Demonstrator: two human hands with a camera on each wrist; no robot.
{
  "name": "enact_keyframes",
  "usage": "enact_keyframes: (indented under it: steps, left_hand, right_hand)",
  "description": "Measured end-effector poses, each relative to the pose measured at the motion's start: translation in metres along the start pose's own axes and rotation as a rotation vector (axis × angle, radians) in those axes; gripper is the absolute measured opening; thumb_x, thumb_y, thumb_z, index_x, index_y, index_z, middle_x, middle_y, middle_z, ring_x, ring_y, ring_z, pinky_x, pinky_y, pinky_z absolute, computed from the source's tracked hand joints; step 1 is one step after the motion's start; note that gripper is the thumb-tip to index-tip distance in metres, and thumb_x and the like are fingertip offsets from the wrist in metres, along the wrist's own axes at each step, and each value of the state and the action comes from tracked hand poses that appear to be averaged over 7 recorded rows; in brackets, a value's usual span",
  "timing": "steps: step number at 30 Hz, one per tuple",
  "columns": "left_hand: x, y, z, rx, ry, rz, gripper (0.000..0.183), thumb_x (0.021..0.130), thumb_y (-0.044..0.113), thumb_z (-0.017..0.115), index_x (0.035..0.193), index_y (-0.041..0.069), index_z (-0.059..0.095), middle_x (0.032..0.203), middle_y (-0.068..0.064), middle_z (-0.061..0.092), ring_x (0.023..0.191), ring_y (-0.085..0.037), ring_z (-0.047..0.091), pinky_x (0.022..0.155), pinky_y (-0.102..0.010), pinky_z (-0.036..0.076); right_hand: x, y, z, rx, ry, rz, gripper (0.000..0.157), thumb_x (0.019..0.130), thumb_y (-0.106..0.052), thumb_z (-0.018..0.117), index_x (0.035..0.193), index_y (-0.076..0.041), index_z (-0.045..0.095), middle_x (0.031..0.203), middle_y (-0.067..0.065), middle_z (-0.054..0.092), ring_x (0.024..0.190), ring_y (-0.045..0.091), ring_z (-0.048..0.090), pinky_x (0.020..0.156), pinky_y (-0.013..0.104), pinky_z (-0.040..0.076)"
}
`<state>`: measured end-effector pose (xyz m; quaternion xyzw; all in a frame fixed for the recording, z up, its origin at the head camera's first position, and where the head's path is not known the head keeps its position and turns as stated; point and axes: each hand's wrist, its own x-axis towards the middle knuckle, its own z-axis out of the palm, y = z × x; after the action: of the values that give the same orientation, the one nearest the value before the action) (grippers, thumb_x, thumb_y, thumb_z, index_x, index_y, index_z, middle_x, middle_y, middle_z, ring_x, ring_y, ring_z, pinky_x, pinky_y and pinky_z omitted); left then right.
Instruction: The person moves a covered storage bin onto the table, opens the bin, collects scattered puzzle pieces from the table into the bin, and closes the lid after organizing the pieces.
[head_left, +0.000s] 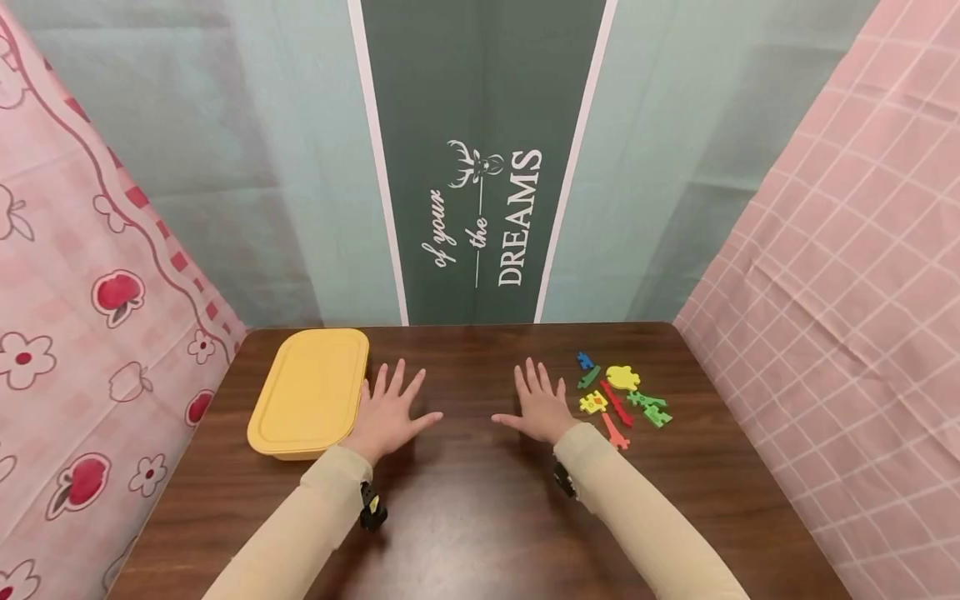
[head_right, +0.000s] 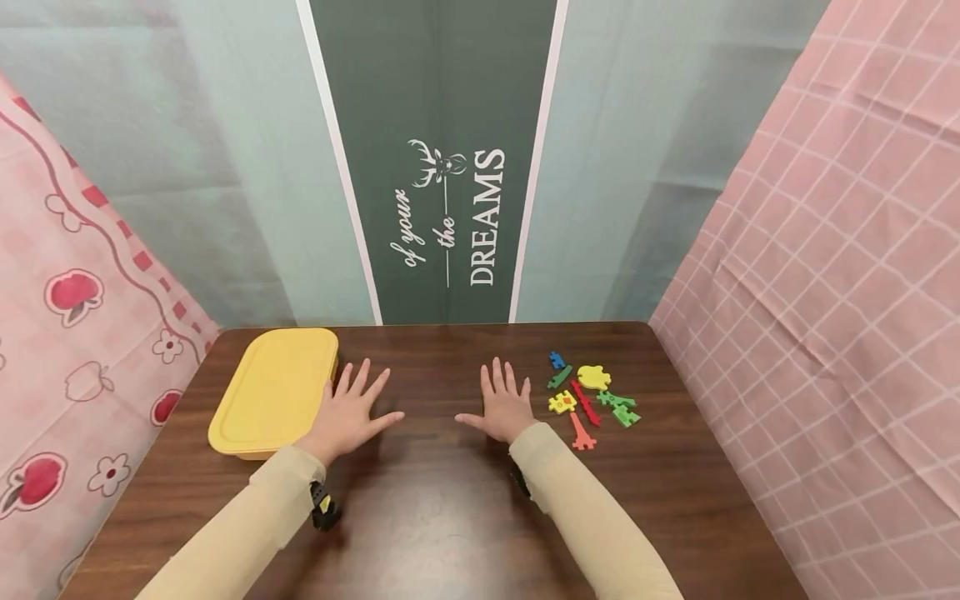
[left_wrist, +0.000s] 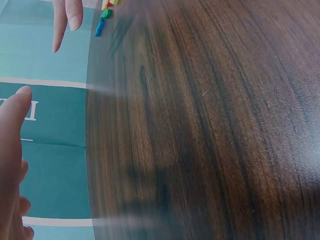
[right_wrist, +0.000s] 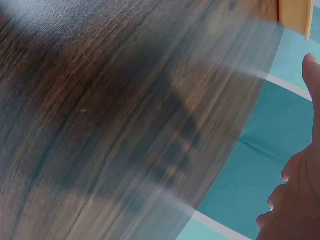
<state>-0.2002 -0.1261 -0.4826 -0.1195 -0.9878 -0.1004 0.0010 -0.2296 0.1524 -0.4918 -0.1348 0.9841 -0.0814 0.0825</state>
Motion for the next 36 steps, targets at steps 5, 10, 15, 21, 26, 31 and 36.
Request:
enact_keyframes:
  steps: [5,10,15,21,26,31,36]
  left_hand:
    - [-0.002,-0.003,-0.002,0.010,0.000,0.002,0.086,0.080,0.074,0.040,0.149,0.025,0.025,0.155,-0.013,0.008,0.139,-0.040,0.004,0.103,-0.064,0.011]
    - [-0.002,-0.009,-0.004,-0.005,0.030,0.016,0.085,0.081,0.072,0.043,0.148,0.023,0.028,0.155,-0.014,0.010,0.139,-0.040,0.005,0.102,-0.065,0.012]
    - [-0.005,-0.016,-0.008,-0.001,0.014,0.011,0.085,0.080,0.072,0.043,0.148,0.023,0.027,0.154,-0.015,0.012,0.139,-0.040,0.006,0.102,-0.065,0.012]
    - [-0.008,-0.029,-0.016,-0.006,0.014,-0.005,0.088,0.079,0.076,0.038,0.148,0.023,0.027,0.154,-0.015,0.012,0.138,-0.041,0.010,0.102,-0.065,0.012]
    - [-0.012,-0.041,-0.021,-0.017,0.010,-0.014,0.086,0.081,0.074,0.040,0.149,0.023,0.026,0.154,-0.016,0.011,0.138,-0.042,0.010,0.102,-0.065,0.010]
    - [-0.016,-0.053,-0.025,-0.028,0.021,-0.021,0.087,0.081,0.073,0.041,0.149,0.020,0.027,0.153,-0.018,0.013,0.138,-0.042,0.008,0.102,-0.066,0.010]
    - [-0.021,-0.065,-0.028,-0.022,0.031,-0.027,0.087,0.082,0.071,0.043,0.148,0.018,0.027,0.153,-0.017,0.014,0.137,-0.042,0.010,0.101,-0.066,0.011]
  right_hand:
    - [0.000,-0.006,-0.004,0.005,-0.010,-0.019,0.102,0.080,-0.069,0.050,0.150,-0.007,0.010,0.155,0.017,-0.002,0.140,0.034,-0.004,0.105,0.062,0.004]
    - [0.002,-0.014,-0.006,0.009,-0.001,-0.044,0.100,0.081,-0.067,0.051,0.150,-0.006,0.011,0.155,0.017,-0.001,0.140,0.034,-0.002,0.105,0.061,0.004]
    - [0.004,-0.022,-0.010,0.018,-0.015,-0.056,0.100,0.081,-0.065,0.052,0.150,-0.006,0.011,0.155,0.016,-0.001,0.140,0.034,-0.003,0.105,0.061,0.003]
    - [0.007,-0.035,-0.014,0.015,-0.017,-0.083,0.099,0.081,-0.066,0.052,0.150,-0.006,0.012,0.155,0.016,0.000,0.141,0.033,-0.001,0.106,0.061,0.004]
    - [0.010,-0.044,-0.012,0.013,-0.009,-0.105,0.100,0.080,-0.066,0.053,0.150,-0.006,0.014,0.155,0.016,0.001,0.141,0.033,0.000,0.106,0.060,0.005]
    - [0.015,-0.053,-0.008,0.009,0.004,-0.134,0.100,0.079,-0.067,0.053,0.150,-0.007,0.014,0.155,0.015,0.003,0.141,0.032,0.000,0.106,0.060,0.005]
    - [0.019,-0.064,-0.005,0.001,0.000,-0.160,0.102,0.079,-0.069,0.052,0.150,-0.008,0.014,0.155,0.014,0.002,0.141,0.031,0.001,0.106,0.060,0.006]
